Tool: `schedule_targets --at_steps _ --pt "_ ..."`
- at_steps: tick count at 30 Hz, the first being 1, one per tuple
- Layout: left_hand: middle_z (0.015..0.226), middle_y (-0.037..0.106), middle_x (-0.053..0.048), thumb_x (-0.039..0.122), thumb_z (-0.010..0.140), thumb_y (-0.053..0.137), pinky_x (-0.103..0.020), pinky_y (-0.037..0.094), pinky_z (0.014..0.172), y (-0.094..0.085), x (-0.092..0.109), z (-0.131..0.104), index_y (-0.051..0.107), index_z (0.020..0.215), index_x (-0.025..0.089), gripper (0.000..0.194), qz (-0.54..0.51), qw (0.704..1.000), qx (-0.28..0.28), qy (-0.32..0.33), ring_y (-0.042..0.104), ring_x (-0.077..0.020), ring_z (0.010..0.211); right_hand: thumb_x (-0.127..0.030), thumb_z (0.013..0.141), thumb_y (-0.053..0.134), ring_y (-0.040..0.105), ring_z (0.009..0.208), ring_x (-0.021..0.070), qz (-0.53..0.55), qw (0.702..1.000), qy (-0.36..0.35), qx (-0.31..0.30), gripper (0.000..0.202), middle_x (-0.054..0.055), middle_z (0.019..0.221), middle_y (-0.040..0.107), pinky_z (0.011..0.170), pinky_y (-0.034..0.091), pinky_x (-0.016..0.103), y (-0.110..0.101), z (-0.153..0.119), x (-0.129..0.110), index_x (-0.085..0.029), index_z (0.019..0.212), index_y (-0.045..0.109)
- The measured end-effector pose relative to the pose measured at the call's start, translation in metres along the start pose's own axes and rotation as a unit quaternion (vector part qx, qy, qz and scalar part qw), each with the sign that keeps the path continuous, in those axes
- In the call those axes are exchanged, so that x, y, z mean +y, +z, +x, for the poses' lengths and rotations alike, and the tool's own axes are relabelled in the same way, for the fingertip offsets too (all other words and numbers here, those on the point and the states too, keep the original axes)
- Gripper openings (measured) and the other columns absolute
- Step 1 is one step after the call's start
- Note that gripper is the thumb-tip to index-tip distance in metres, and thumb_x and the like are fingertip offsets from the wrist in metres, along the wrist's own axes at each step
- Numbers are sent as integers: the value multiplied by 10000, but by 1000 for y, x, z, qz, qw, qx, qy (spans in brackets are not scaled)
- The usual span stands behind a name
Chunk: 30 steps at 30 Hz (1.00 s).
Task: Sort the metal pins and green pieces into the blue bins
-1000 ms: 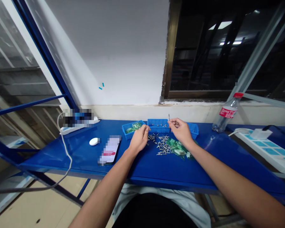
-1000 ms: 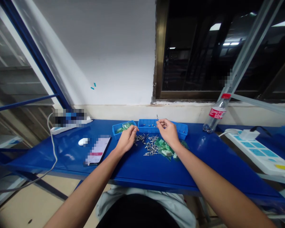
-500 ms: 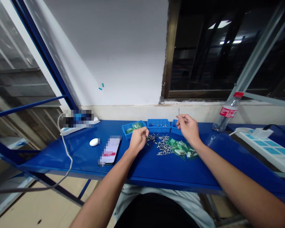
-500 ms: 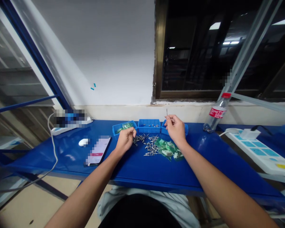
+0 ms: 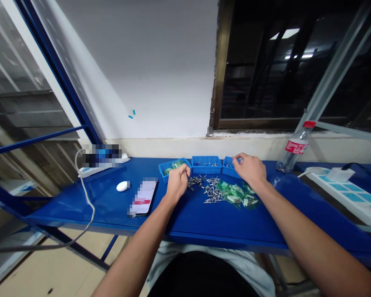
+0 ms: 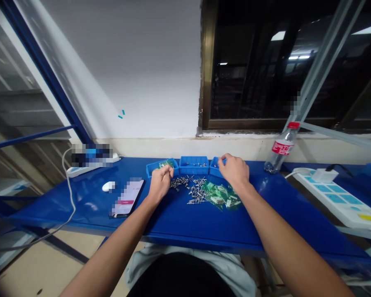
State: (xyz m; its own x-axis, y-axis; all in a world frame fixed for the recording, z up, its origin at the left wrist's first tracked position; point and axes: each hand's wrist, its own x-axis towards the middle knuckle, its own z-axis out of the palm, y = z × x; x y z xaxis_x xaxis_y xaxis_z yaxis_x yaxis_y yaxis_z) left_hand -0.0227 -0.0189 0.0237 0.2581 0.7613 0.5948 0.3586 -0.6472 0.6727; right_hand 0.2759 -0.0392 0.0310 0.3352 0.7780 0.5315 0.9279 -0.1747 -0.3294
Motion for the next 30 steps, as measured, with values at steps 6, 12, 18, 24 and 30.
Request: schedule_targets --at_steps 6,12,18,24,30 --pt "622 540 9 117 835 400 -256 371 641 2 4 2 498 631 190 238 47 998 -36 28 510 -139 606 -278 981 526 678 972 255 119 955 -262 -64 226 75 1036 758 858 519 374 17 -18 -23 -239 1059 734" --pt "697 578 -14 150 886 391 -274 373 691 5 2 1 497 684 192 232 110 988 -76 76 525 -156 676 -82 937 517 642 1165 244 184 889 -397 -136 398 82 1245 725 1064 485 428 45 -30 -45 -220 1263 699" --pt "691 559 -10 138 898 383 -276 377 691 7 1 3 502 692 193 244 109 987 -90 80 517 -157 671 -61 875 622 702 1012 238 155 893 -385 -176 324 61 1048 783 949 538 360 55 -22 -50 -256 1078 783" --pt "736 621 -26 118 900 406 -272 404 705 6 1 5 584 738 185 250 109 987 -89 74 565 -168 702 -94 898 602 683 986 245 192 902 -370 -116 328 72 1046 750 935 533 399 47 -25 -54 -260 1144 741" --pt "932 766 -42 228 973 477 -287 510 772 7 4 3 667 1223 193 316 43 993 -105 28 695 -191 772 -240 945 580 699 868 211 368 897 -237 -60 179 71 1017 719 830 584 361 30 -35 -66 -220 1057 719"
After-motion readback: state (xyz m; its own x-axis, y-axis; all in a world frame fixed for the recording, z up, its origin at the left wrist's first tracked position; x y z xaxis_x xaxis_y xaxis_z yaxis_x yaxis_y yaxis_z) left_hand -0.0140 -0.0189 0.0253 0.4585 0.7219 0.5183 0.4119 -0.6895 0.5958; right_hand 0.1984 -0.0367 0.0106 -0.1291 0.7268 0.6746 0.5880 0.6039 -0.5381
